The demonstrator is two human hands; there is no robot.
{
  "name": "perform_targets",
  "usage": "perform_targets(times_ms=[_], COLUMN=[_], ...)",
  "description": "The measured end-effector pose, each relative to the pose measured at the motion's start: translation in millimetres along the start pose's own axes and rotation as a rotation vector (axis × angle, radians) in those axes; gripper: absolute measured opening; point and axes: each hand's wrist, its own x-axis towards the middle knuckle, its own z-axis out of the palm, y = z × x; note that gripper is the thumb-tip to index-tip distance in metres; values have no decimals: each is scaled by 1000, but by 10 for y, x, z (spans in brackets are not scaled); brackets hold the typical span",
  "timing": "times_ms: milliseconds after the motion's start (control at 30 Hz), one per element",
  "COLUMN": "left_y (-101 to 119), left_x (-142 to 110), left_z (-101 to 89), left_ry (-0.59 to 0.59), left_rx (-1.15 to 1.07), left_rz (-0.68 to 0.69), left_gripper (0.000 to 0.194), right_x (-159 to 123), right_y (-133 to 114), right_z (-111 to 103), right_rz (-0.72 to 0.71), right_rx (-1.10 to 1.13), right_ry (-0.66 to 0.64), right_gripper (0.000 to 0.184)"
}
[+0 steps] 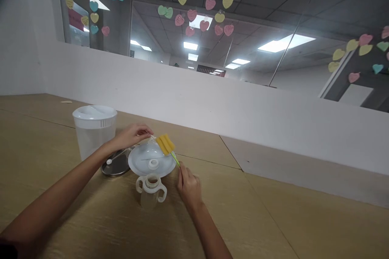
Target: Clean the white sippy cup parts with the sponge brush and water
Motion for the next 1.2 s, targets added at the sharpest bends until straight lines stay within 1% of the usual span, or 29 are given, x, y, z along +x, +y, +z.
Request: perform_targets(times_ms=[100,167,200,300,333,400,467,533,633,700,767,833,900,967,1033,1100,1167,1200], left_y=[22,56,79,151,169,186,169,119,-14,-140,-283,-420,-527,-594,-619,-601,-535,-484], left_x=[-2,-12,-20,-40,-43,-43,-45,-55,-82,-99,-109,-117,-126,-136,-143,-142,-129,-119], left_z=[-23,-14,2,71,86,74,-6,-139,-335,-397,-378,-288,-166,-62,-14,-28,-72,-86], left_ry=[71,86,67,-39,-66,-80,-90,-141,-226,-311,-453,-594,-694,-765,-805,-811,-774,-739], left_rx=[75,53,24,-31,-12,87,195,243,323,432,501,513,498,476,458,464,497,516], left_rz=[-5,-19,-19,-7,-6,-28,-82,-141,-212,-292,-394,-484,-550,-598,-623,-621,-578,-540], left_gripper=[26,26,25,27,28,32,37,37,32,24,17,14,12,13,16,26,38,42], right_x=[0,0,0,1,1,3,7,16,31,36,33,24,14,8,8,10,11,10], right_y=[2,-2,-8,-44,-59,-89,-111,-122,-114,-93,-69,-51,-43,-42,-44,-44,-42,-41], right_z=[7,6,3,-17,-25,-40,-49,-53,-54,-49,-41,-31,-22,-17,-18,-22,-25,-26], right_rz=[4,-2,-12,-62,-91,-149,-192,-196,-135,-90,-69,-67,-73,-80,-79,-77,-72,-66], right_rx=[-21,-25,-23,-12,-7,2,9,12,17,16,11,5,1,1,4,7,9,9], right_ry=[2,-2,-7,-24,-30,-35,-34,-21,4,17,26,19,9,4,6,-1,-12,-17], right_gripper=[34,35,35,33,33,32,32,32,32,31,30,30,30,29,29,28,29,29])
